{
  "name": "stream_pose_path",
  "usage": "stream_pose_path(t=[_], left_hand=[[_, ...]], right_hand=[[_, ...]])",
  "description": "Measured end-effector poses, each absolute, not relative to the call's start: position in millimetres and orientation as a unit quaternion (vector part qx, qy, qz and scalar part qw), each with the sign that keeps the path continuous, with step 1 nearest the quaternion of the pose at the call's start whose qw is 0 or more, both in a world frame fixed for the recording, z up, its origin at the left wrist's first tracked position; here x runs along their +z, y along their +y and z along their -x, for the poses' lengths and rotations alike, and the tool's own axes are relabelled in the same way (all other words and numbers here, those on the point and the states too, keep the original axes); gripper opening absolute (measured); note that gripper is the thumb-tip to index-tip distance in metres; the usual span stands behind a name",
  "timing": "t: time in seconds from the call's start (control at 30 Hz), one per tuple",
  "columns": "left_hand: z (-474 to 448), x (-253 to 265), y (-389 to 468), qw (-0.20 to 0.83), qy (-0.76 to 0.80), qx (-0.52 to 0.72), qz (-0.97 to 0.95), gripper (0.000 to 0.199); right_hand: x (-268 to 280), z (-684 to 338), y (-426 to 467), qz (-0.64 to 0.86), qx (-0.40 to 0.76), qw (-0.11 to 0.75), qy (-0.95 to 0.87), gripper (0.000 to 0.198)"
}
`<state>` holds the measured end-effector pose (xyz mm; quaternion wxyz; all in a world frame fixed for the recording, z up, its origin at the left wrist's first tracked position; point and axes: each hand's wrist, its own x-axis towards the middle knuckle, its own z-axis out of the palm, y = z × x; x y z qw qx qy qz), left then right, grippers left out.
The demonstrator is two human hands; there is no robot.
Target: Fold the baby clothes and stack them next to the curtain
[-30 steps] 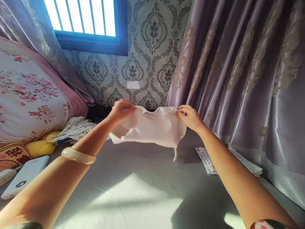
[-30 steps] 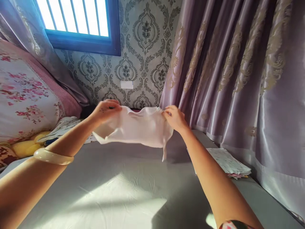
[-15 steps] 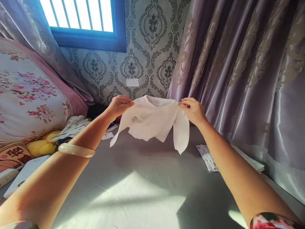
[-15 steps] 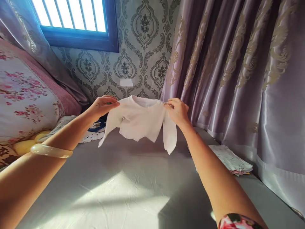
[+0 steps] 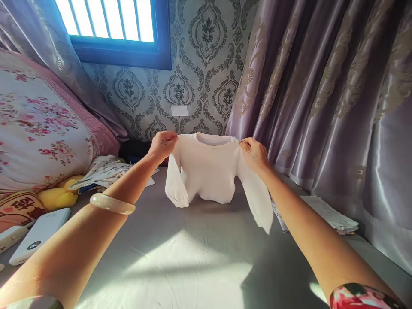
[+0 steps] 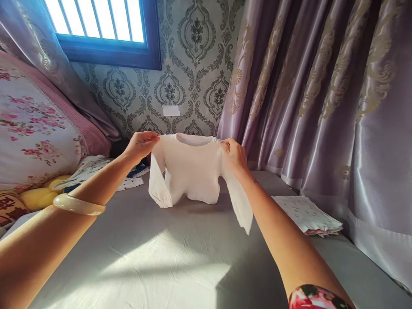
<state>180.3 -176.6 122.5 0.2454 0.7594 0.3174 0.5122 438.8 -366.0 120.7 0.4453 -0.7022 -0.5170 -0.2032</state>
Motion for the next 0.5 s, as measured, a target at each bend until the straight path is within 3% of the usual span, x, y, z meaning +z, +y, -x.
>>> stream_pose_path(t=[0.27, 0.5], left_hand=[[-179, 111, -205, 0.109, 0.342, 0.548, -0.756, 0.022], [-154, 102, -249, 0.051, 0.334, 0.605, -0.721, 0.024]], right_hand=[[117, -418, -382, 0.671, -0.337, 0.393, -0.531, 0.032], [120, -394, -419, 0.652, -0.341, 0.378, -0.562, 0.036]])
